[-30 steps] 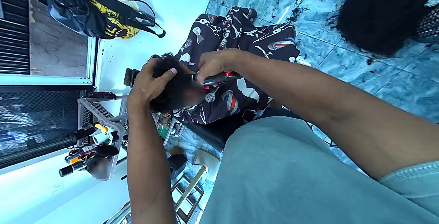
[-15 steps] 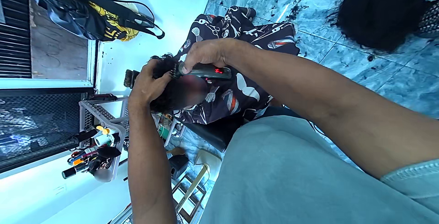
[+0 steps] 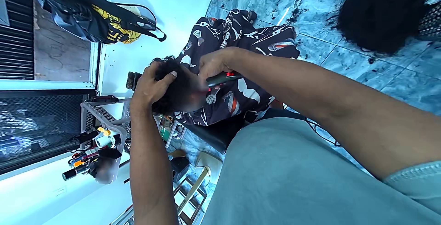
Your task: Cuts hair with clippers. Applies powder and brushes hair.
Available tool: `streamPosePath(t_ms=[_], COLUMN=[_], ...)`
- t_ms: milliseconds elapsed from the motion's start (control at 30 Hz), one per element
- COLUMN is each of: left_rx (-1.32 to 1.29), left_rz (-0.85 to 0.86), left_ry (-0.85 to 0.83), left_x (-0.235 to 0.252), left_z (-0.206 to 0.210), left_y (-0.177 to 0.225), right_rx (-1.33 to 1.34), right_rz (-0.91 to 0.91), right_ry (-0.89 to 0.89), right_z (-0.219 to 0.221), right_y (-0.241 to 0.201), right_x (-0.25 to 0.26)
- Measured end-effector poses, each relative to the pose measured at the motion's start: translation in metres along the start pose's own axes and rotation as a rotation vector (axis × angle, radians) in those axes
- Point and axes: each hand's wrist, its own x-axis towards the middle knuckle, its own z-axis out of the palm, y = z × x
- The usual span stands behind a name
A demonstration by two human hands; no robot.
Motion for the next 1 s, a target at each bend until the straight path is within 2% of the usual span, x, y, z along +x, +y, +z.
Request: streamPosePath(t_ms=[67, 167, 333, 467, 600, 667, 767, 900, 1000], left_rx=[-0.01, -0.01, -0.023, -0.038, -0.044, -0.034, -0.01, -0.006, -0.007], left_rz=[0.001, -0.002, 0.007, 0.016, 0.01, 0.009, 0.01, 0.018, 0.025], left_ry=[-0.002, -0.001, 0.003, -0.005, 0.003, 0.002, -0.001, 0.001, 0.002], left_x=[-0.0001, -0.0005, -0.0017, -0.0023, -0.0034, -0.0034, -0.0028, -0.0022, -0.0012], left_z=[0.0004, 0.001, 0.0009, 0.0006, -0.0001, 0.0004, 0.0001, 0.0003, 0.0009], left_y=[-0.0011, -0.0035, -0.0042, -0.0039, -0.0018, -0.0021, -0.0028, -0.0024, -0.0033], right_rx=[0.042, 0.188, -0.026, 0.125, -0.052, -0.027, 0.102, -0.044, 0.037], right_rz=[0.011, -0.105, 0.014, -0.112, -0.022, -0.022, -0.122, -0.025, -0.074], right_ry=[0.002, -0.024, 0.002, -0.026, 0.012, 0.018, -0.014, 0.024, -0.006], right_z=[-0.0023, -0.003, -0.0036, -0.005, -0.0044, -0.0055, -0.0063, -0.0008, -0.0001], right_y=[0.002, -0.003, 0.005, -0.0023, 0.0033, 0.0053, -0.0019, 0.0004, -0.001], right_x=[0.0044, 0.0036, 0.0086, 0.0089, 0.0091, 0.009, 0.0072, 0.004, 0.0023])
